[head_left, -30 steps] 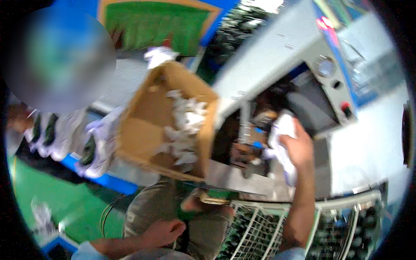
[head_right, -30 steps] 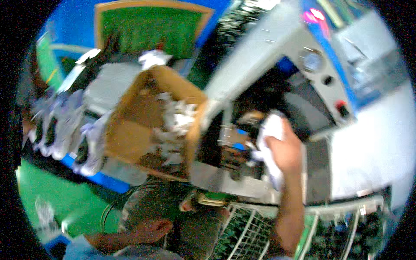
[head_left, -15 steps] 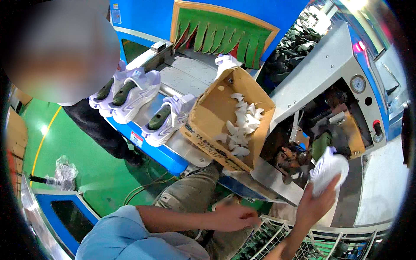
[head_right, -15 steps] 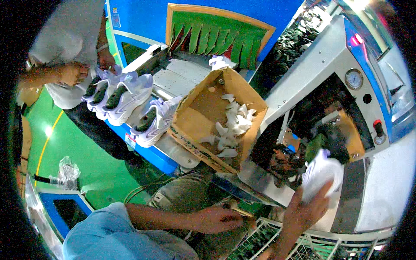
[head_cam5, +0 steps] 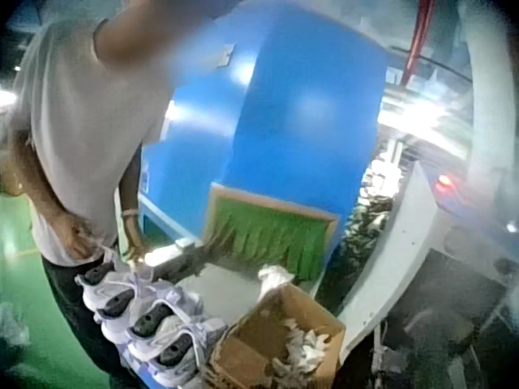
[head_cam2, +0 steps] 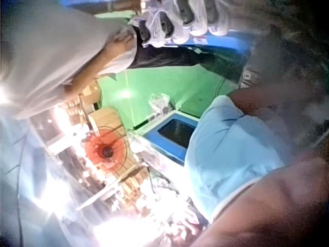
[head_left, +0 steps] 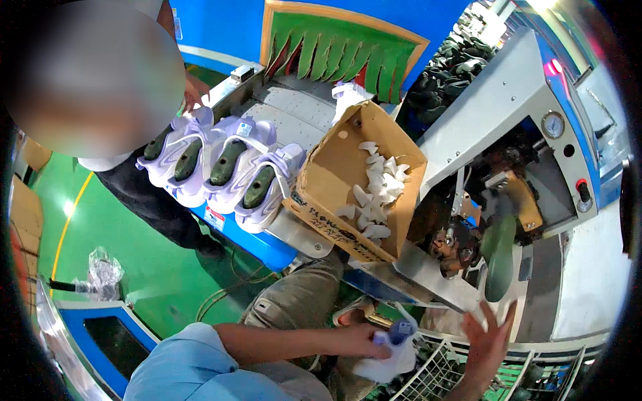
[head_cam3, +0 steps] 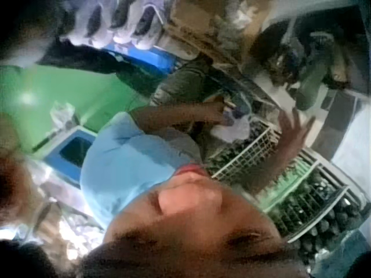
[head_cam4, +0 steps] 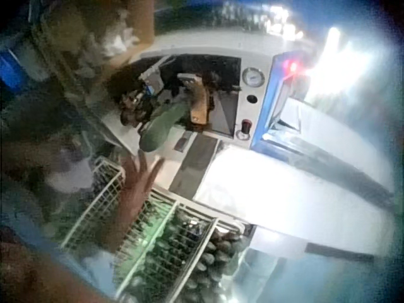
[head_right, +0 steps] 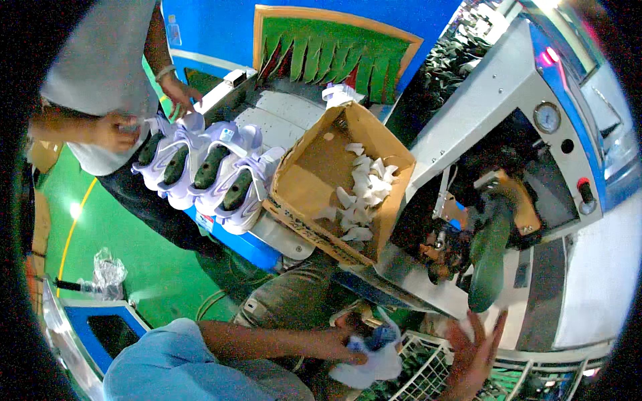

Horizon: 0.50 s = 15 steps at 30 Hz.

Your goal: The person takes shoe lasts from a rack, inserts white heel stiffeners into the back of purple and white shoe uppers, and places the prepared uppers onto a conveyor belt leading into a machine.

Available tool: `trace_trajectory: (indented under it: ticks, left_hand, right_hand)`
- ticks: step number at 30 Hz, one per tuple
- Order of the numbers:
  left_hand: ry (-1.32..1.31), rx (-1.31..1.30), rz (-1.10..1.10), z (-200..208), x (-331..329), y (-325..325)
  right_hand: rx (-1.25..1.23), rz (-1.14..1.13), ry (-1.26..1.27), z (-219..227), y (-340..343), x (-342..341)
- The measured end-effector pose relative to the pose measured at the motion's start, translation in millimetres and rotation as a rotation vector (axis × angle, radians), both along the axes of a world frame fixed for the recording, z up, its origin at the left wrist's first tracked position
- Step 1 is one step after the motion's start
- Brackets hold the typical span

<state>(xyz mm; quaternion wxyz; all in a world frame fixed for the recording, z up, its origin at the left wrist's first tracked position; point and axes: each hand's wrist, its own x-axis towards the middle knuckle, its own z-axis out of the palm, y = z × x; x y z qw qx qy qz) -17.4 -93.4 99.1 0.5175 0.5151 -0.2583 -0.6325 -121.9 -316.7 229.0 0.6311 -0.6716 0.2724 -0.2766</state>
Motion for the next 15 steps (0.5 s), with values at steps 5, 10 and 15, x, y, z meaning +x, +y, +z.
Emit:
trace_trajectory:
  ticks: [5, 10, 15]
  left_hand:
    - [-0.350, -0.039, -0.210, -31.1, -12.0, 40.7]
    - [-0.455, -0.025, -0.044, -38.6, -39.4, 69.9]
    - [-0.495, 0.120, 0.230, -47.8, -41.5, 87.7]
  right_hand:
    - [0.574, 0.155, -0.251, 10.2, -43.1, 105.6]
    - [0.303, 0.029, -0.488, -16.9, 2.6, 46.4]
    - [-0.028, -0.125, 0.172, -131.6, 30.0, -106.8]
